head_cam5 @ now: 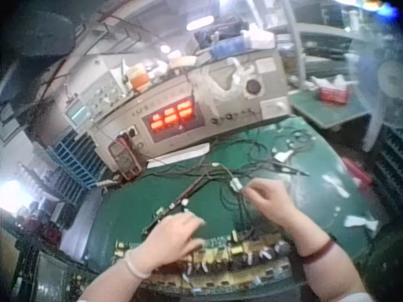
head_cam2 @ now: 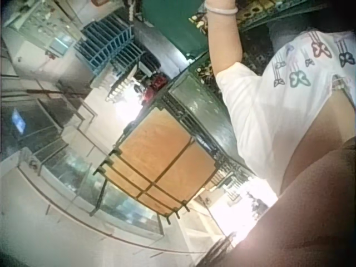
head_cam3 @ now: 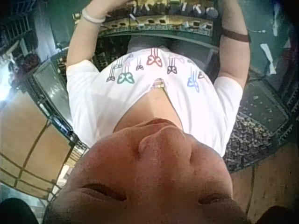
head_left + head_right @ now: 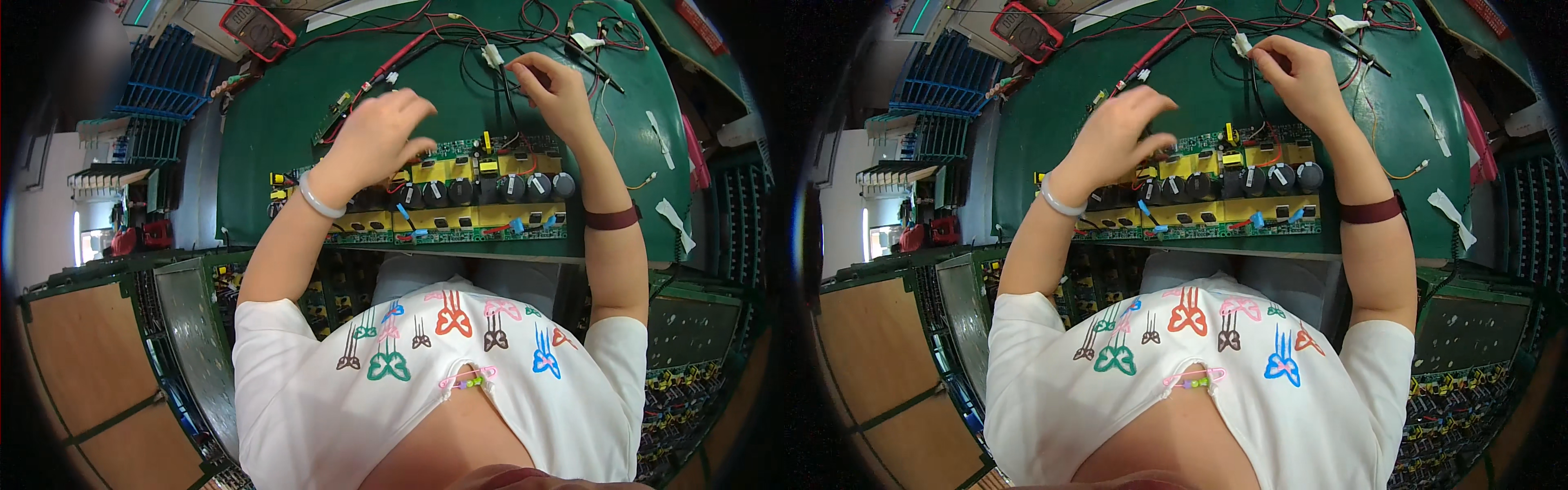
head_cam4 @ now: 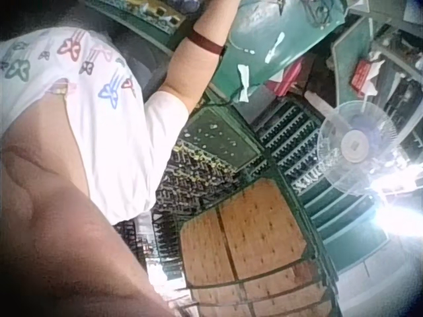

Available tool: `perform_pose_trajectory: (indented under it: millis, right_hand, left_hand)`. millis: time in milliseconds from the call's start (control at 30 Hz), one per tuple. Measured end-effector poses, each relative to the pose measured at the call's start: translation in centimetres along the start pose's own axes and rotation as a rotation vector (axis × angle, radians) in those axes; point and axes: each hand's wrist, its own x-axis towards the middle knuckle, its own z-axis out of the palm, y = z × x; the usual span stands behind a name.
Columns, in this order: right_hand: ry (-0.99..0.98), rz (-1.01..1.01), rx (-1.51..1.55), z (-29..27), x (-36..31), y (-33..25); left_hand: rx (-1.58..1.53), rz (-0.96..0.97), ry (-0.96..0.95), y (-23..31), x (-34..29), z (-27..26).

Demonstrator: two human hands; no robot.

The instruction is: The person sits at a green workbench and connects multimeter probes to various points on a circuit board. They repeatedly plug and unplug wires and connectors, checking connections and observing the multimeter display. Finally, they lift the board and place it into a storage rack.

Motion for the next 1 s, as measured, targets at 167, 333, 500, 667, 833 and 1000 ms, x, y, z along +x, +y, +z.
perform_pose_trajectory:
  millis: [167, 333, 500, 667, 833, 1000]
  right_hand:
    - [0.009, -0.009, -0.004, -0.1, 0.1, 0.1]
    - [0.007, -0.021, -0.027, -0.1, 0.0, -0.2]
    - [0.03, -0.065, -0.023, 0.0, 0.0, 0.4]
    - [0.05, -0.113, -0.038, 0.2, 0.1, 0.7]
    - [0.022, -0.068, -0.078, -0.4, 0.1, 0.0]
    - [0.018, -0.052, -0.026, -0.1, 0.2, 0.5]
  left_hand:
    - [0.152, -0.302, 0.082, -0.8, 0.8, 1.1]
    - [0.301, -0.338, 0.164, -2.2, 1.5, 3.2]
    - [0.354, -0.385, -0.025, -3.3, 2.5, 3.0]
    - [-0.015, -0.196, 0.149, -3.1, 2.4, 1.1]
    - [-0.29, 0.023, 0.063, 0.8, 2.8, 0.2]
    - [-0.363, 0.048, -0.044, 2.2, 1.8, 2.1]
